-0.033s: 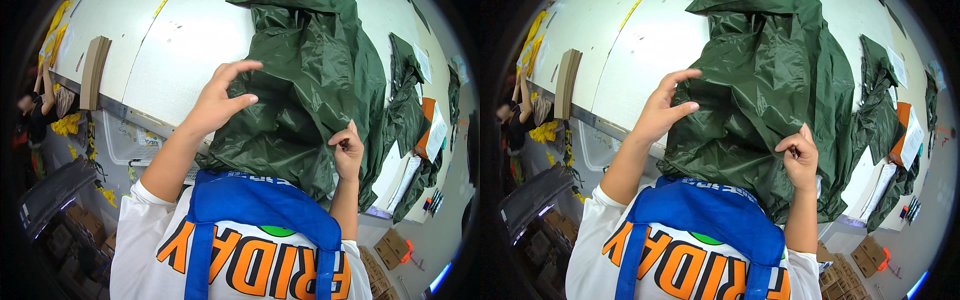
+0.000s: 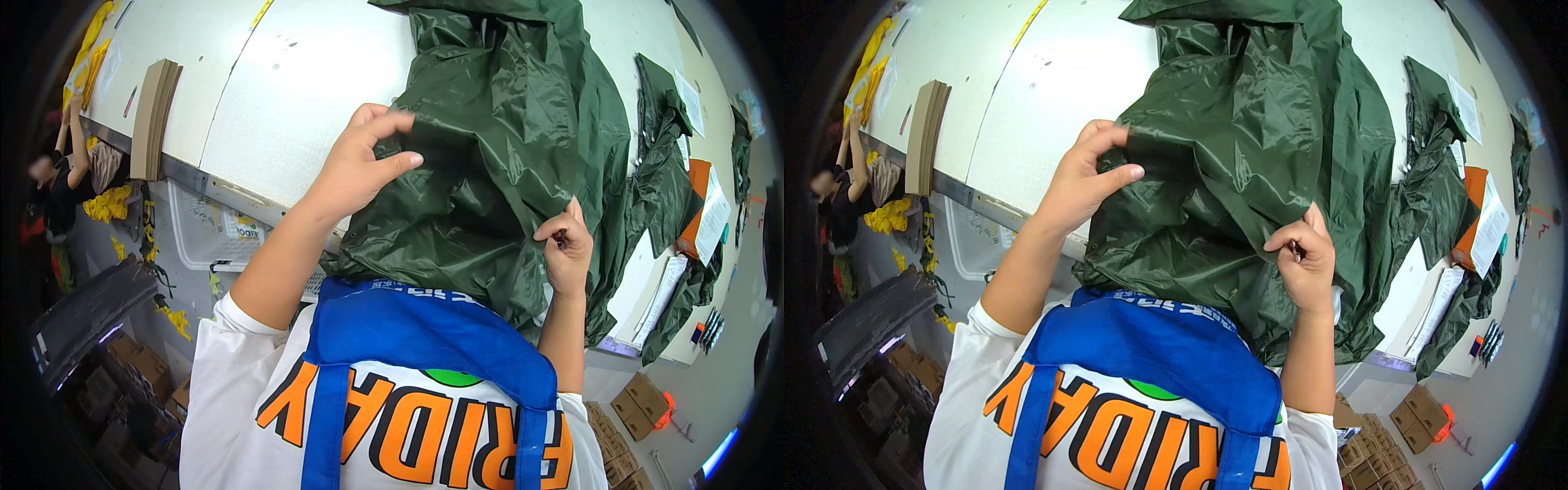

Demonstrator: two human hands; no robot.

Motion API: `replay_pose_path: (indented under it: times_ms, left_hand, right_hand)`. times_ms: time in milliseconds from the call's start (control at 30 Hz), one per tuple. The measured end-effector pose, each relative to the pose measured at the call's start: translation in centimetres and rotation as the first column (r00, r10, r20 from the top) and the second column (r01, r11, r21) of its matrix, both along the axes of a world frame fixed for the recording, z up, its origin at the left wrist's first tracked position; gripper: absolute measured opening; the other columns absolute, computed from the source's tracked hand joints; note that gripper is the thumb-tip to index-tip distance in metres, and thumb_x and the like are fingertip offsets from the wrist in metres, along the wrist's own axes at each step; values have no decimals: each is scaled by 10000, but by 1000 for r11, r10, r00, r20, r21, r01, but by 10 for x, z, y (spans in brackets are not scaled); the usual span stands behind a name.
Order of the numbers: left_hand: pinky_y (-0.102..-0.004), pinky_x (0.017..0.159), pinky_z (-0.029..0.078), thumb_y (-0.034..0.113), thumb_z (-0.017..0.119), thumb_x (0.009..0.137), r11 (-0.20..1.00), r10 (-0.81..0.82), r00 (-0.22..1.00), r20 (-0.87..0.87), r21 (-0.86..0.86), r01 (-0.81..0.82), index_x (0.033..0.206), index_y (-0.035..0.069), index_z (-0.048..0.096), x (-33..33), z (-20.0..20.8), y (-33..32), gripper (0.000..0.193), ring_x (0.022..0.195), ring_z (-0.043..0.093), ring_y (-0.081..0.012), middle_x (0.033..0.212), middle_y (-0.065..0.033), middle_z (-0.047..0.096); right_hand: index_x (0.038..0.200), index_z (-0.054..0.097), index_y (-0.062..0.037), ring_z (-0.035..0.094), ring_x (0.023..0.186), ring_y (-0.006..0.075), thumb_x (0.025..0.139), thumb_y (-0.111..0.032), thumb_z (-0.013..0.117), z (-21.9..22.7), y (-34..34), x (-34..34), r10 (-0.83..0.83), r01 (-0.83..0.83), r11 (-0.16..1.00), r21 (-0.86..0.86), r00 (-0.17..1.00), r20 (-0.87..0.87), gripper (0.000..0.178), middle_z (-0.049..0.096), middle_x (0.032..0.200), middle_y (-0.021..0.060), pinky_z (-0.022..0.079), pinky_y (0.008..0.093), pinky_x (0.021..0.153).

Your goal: The person folds a green jacket on a white table. They smooth the fabric, fold the sleeves and sides, then fold the jacket into a compact rectangle and place it on a stack.

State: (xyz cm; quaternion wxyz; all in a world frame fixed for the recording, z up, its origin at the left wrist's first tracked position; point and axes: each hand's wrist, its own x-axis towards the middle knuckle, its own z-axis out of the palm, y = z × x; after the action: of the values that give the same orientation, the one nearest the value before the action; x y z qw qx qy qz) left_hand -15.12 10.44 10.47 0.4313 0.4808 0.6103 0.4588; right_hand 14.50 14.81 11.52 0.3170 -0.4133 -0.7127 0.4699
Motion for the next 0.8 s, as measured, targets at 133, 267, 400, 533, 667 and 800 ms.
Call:
replay_pose_path:
  times_ms: [133, 267, 400, 533, 667, 800]
  left_hand:
    - [-259, 774, 412, -60, 578, 730, 997, -71, 979, 193, 52, 62, 733, 55, 630, -5, -2, -8, 126, 935, 493, -140, 1102, -43, 436]
    - [-247, 743, 404, -81, 541, 707, 993, -101, 966, 238, 77, 85, 697, 79, 630, 0, 0, -20, 184, 943, 495, -123, 1165, -64, 453]
    - [-253, 737, 396, -89, 536, 700, 986, -115, 956, 269, 149, 76, 687, 73, 630, 8, 4, -24, 188, 983, 498, -119, 1083, -70, 533]
    - [-251, 743, 399, -95, 534, 700, 980, -123, 954, 274, 184, 74, 681, 63, 630, 11, 5, -28, 186, 989, 503, -118, 1076, -83, 561]
    - [-249, 750, 400, -96, 538, 703, 990, -77, 926, 369, 142, 26, 680, 61, 632, 16, 7, -33, 185, 976, 512, -117, 1106, -91, 560]
    - [-244, 750, 401, -94, 540, 706, 987, -68, 929, 364, 162, 9, 679, 60, 630, 15, 7, -34, 181, 933, 526, -108, 1131, -91, 549]
  right_hand:
    - [652, 592, -20, 483, 823, 136, 571, 127, 406, -3, -1, 18, -33, 36, 995, -97, 999, 32, 251, 555, 1077, 127, 323, 216, 670]
    - [975, 623, -29, 437, 703, 42, 685, -46, 563, 22, 8, 27, -50, 73, 985, -157, 987, 151, 297, 533, 1146, 80, 289, 166, 569]
    - [1124, 554, -5, 554, 766, 132, 804, -205, 597, 41, 21, 2, -268, 268, 963, -4, 963, 4, 380, 564, 1029, 42, 450, 250, 675]
    - [1011, 618, -31, 619, 762, 225, 762, -88, 717, 51, 10, -68, 137, -230, 912, 340, 951, 277, 274, 597, 859, 99, 505, 304, 661]
    - [970, 640, -26, 620, 700, 218, 719, -107, 755, 32, 7, -87, 128, -181, 927, 329, 976, 176, 288, 607, 841, 89, 511, 295, 587]
    - [961, 659, -36, 620, 692, 203, 718, -103, 755, 30, 6, -93, 113, -151, 938, 313, 984, 137, 269, 617, 834, 83, 514, 282, 576]
